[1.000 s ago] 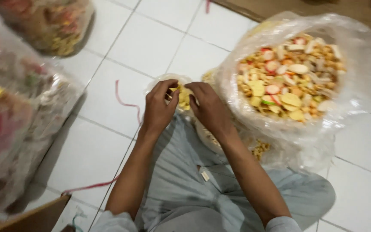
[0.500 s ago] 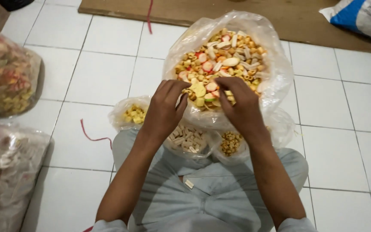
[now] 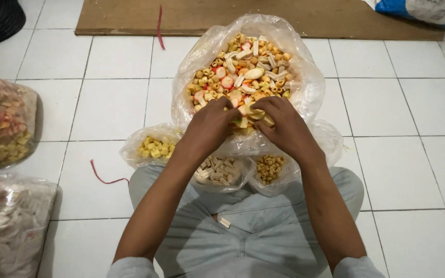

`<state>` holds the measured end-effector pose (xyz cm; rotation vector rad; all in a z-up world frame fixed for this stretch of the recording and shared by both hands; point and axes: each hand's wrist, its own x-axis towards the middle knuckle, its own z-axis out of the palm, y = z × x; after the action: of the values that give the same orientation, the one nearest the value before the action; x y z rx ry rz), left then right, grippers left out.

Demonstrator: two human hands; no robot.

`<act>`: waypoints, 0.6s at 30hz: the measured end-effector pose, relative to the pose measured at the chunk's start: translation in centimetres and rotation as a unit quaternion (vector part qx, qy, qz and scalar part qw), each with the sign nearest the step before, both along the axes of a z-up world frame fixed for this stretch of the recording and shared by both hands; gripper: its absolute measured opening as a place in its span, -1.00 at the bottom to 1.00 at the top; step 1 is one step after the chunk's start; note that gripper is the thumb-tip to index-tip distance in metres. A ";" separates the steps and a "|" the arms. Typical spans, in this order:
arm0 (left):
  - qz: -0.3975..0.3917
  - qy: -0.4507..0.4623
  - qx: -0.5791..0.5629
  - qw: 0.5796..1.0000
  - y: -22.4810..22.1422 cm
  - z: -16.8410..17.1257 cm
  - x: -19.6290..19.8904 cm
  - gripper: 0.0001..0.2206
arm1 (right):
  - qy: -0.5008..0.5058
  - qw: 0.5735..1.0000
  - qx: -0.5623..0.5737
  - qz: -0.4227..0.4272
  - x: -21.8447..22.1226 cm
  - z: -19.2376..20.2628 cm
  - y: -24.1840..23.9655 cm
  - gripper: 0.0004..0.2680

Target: Sorting various types of crackers and snacks from a large bulk bag into smaller individual bags while sitting on the floor.

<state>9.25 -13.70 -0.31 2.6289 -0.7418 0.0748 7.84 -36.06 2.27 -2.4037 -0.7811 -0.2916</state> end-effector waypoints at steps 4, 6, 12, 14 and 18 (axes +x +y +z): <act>-0.001 -0.010 0.009 1.000 -0.1 -0.6 2.5 -0.71 | -0.005 1.000 -0.028 -0.009 1.4 -0.2 0.4 -0.67; 0.007 -0.041 0.030 0.999 0.1 -1.6 4.0 -0.65 | -0.041 0.998 -0.046 -0.019 2.4 -0.9 0.4 -0.71; 0.091 -0.070 0.003 0.993 0.7 -1.9 4.8 -0.79 | -0.033 0.997 0.012 -0.068 3.2 -2.0 0.6 -0.74; 0.108 -0.121 0.006 0.987 0.5 -2.1 4.9 -0.80 | -0.052 0.995 0.022 -0.083 3.2 -2.2 0.8 -0.75; 0.120 -0.265 0.040 0.956 0.4 -2.5 5.2 -0.83 | -0.071 0.987 0.088 -0.110 3.3 -2.9 1.2 -0.79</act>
<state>14.46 -13.30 -2.85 2.7865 -0.5842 0.8642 11.10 -34.90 -0.61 -2.3203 -0.5244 -0.6007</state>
